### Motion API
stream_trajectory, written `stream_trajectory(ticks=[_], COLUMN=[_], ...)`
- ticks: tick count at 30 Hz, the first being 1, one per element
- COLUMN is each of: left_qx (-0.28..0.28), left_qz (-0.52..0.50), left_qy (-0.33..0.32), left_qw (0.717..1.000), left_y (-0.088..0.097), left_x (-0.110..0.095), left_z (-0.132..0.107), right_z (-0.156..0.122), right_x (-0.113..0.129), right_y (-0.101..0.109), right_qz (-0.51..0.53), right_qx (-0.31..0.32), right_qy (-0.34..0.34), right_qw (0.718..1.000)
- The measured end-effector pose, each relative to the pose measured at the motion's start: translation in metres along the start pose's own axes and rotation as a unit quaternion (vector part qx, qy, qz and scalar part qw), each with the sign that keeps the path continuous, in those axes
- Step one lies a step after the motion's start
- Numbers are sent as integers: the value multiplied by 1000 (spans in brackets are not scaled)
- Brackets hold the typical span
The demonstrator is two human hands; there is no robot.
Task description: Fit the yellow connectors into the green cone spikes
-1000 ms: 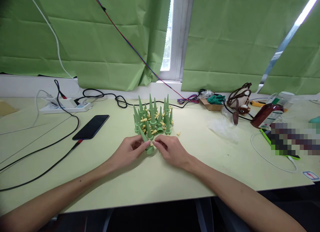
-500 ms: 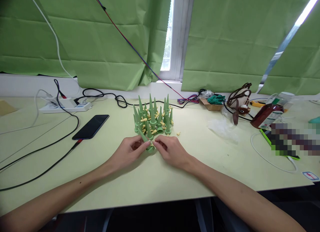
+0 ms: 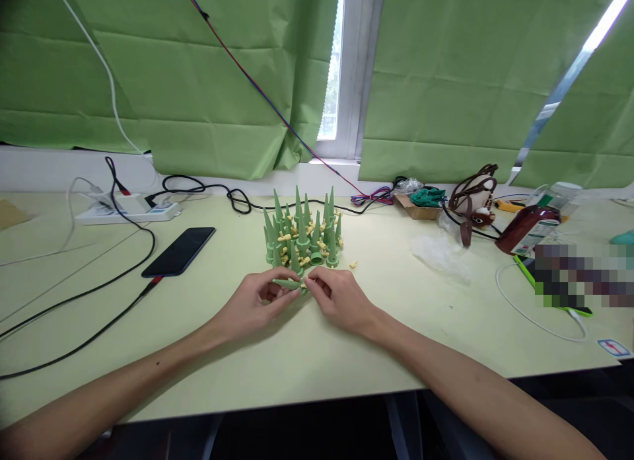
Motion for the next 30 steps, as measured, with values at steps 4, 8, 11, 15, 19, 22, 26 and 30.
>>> stream_trajectory(ticks=[4, 8, 11, 15, 19, 22, 26, 30], left_qx=[8, 10, 8, 8, -4, -16, -15, 51], left_qz=[0, 14, 29, 25, -19, -82, -105, -137], left_qy=[-24, -37, -47, -45, -23, -1, 24, 68], left_qw=[1000, 999, 998, 999, 1000, 997, 994, 987], left_y=[-1, 0, 2, 2, 2, 2, 3, -4], left_x=[-2, -4, -6, -7, -4, -1, 1, 5], left_z=[0, 0, -1, -1, -1, -1, 1, 2], right_z=[1, 1, 2, 2, 2, 1, 0, 0], right_x=[0, -1, -1, -2, -3, -3, 1, 5], right_y=[0, 2, 3, 4, 5, 6, 10, 11], right_qz=[8, 22, 38, 57, 86, 101, 107, 115], right_qx=[-5, -19, -29, -38, -45, -53, -70, -73], right_qy=[-10, -23, -34, -49, -66, -73, -61, -39], right_qw=[1000, 999, 998, 996, 993, 991, 990, 990])
Point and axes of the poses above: each hand's wrist, its own z-axis towards the middle knuckle, its own y-axis out of the back of the hand, x = y × z, the point moved 5 cm from there along z, towards the middle knuckle, and after that the axes turned 10 degrees about z, right-handed, at the moved point
